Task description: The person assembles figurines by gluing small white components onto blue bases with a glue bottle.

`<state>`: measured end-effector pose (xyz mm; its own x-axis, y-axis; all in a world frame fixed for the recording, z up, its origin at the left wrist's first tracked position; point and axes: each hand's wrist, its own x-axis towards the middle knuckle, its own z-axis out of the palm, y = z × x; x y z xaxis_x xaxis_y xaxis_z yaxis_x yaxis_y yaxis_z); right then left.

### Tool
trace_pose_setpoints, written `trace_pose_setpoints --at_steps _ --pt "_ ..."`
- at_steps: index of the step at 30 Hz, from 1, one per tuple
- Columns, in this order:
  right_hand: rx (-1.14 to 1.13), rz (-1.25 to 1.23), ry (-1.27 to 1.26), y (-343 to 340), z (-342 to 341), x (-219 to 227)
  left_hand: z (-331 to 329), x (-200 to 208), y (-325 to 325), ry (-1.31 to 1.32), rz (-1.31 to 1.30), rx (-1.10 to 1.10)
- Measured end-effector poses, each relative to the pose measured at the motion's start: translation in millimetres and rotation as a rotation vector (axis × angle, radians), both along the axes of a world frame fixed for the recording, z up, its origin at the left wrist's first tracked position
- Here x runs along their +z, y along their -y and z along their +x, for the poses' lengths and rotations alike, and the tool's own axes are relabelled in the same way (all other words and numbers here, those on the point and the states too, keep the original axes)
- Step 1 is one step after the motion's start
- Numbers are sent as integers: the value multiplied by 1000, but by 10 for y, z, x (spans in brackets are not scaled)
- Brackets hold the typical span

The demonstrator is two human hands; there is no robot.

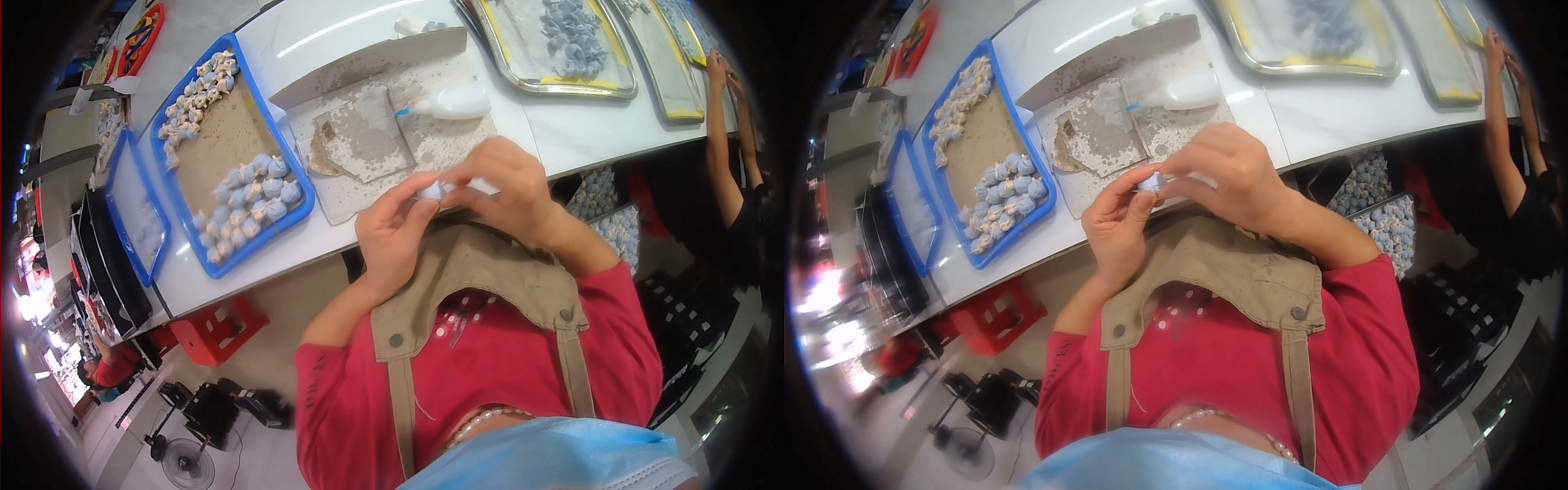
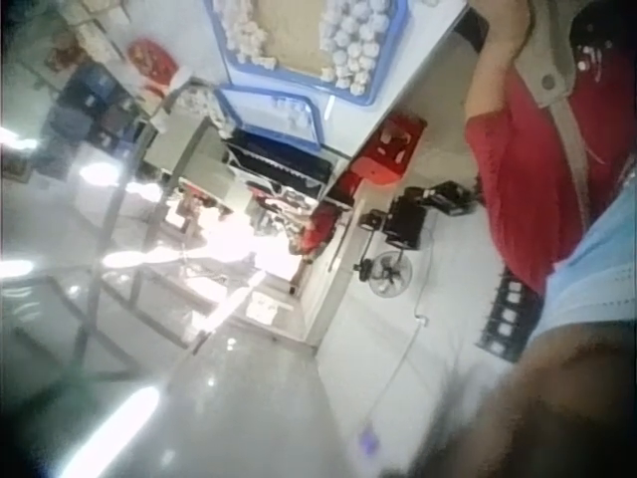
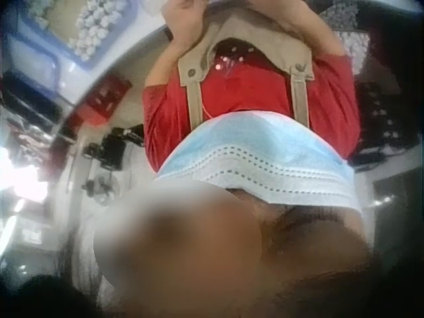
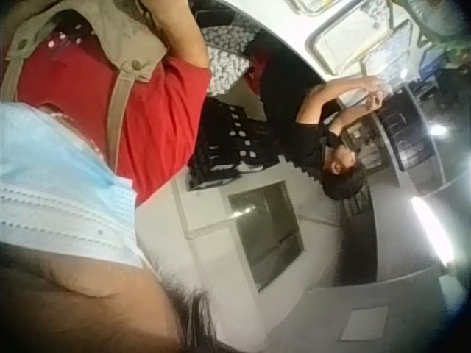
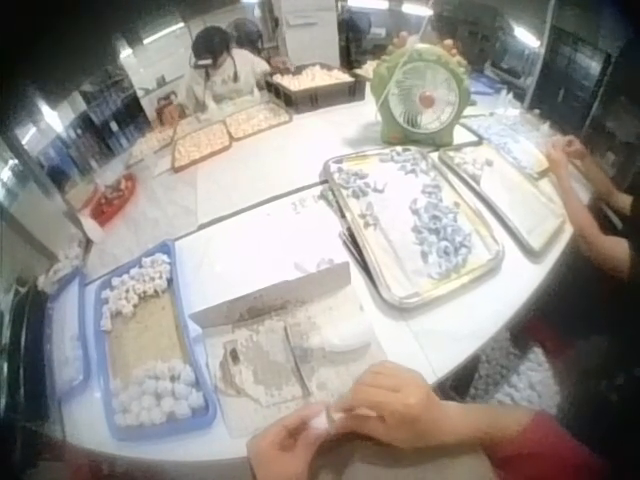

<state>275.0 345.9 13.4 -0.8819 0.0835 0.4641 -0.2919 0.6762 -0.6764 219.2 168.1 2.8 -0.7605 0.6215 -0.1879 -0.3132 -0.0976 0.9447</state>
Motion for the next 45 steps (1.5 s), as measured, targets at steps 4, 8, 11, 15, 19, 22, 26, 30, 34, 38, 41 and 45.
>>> trace_pose_setpoints --at_steps 4,8,11,15,19,22,26,30,34,38,41,45 --pt "33 -339 107 -54 -50 57 23 40 2 39 110 -30" --pt "313 -528 333 -96 -55 12 18 -5 29 -68 106 -99" --pt "363 -537 392 -112 -44 34 -2 -32 66 -168 35 -133" --pt "373 -462 308 -110 -34 4 -6 11 60 -122 40 -120" --pt "366 -448 283 -113 -10 7 -13 27 89 -90 -18 -175" --pt "387 -456 260 -121 2 13 5 16 81 -118 -4 -169" --pt "409 -447 242 -81 -13 -14 -7 52 131 -167 -12 -153" --pt "352 -427 176 -81 11 -29 -72 55 95 -139 -144 -214" --pt "331 -437 130 57 -113 -48 -384 181 278 -468 -199 -193" --pt "243 -469 144 -67 -121 45 -1190 314 776 -864 -785 356" --pt "245 -475 178 -91 -106 32 -1797 178 1325 -944 -898 523" --pt "216 -482 199 -105 -56 23 -2012 162 1526 -869 -1216 380"
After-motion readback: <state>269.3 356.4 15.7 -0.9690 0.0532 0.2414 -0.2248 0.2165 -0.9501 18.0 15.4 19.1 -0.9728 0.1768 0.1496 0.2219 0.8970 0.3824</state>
